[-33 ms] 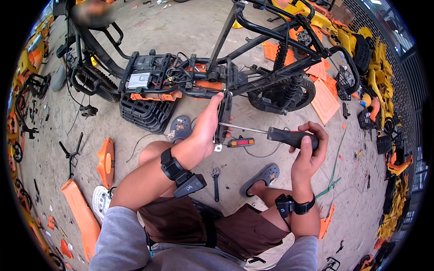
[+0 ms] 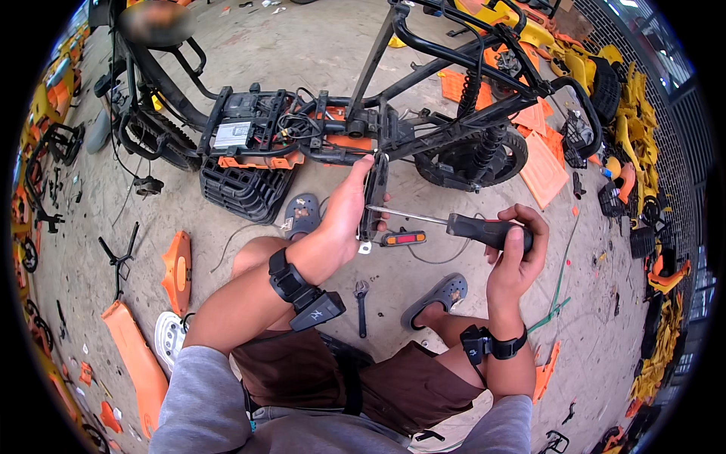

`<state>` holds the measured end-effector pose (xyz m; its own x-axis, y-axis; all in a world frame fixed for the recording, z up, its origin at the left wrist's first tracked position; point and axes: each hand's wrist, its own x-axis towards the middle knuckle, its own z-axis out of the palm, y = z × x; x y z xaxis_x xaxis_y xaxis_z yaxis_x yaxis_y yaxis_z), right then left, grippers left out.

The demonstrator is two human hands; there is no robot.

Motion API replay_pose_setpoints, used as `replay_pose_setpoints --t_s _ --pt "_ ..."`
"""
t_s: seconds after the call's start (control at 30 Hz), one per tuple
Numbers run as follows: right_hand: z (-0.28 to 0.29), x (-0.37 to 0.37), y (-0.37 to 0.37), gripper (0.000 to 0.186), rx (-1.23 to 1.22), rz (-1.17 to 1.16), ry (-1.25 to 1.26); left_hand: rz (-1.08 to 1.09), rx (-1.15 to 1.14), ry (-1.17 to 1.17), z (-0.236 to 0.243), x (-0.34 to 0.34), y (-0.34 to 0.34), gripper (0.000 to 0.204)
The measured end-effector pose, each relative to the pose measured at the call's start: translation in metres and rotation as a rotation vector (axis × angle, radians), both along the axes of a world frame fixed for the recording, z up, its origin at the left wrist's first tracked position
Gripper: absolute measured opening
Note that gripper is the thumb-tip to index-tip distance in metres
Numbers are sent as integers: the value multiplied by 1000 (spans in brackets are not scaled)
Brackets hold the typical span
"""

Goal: The person uses a screwdriver to pry open a black plastic cover on an electric scooter. They repeatedly insert the tool into the seam and lever the cover to separate it from the frame.

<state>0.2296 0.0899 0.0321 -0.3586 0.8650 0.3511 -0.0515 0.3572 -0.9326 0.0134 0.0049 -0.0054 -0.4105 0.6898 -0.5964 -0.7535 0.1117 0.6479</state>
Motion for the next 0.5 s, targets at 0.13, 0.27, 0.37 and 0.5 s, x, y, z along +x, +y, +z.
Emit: replay_pose_setpoints --t_s 0.13,0.27,0.37,0.5 --pt "0 -2 0 35 146 -13 -11 -3 12 -10 -1 0 1 53" --pt "-5 -5 13 29 486 20 7 -1 13 -17 0 0 1 51" --pt "1 -4 2 28 249 43 28 5 18 -21 0 -1 0 50" --pt "4 -4 -3 27 139 -31 0 -16 28 -20 -1 -1 0 48"
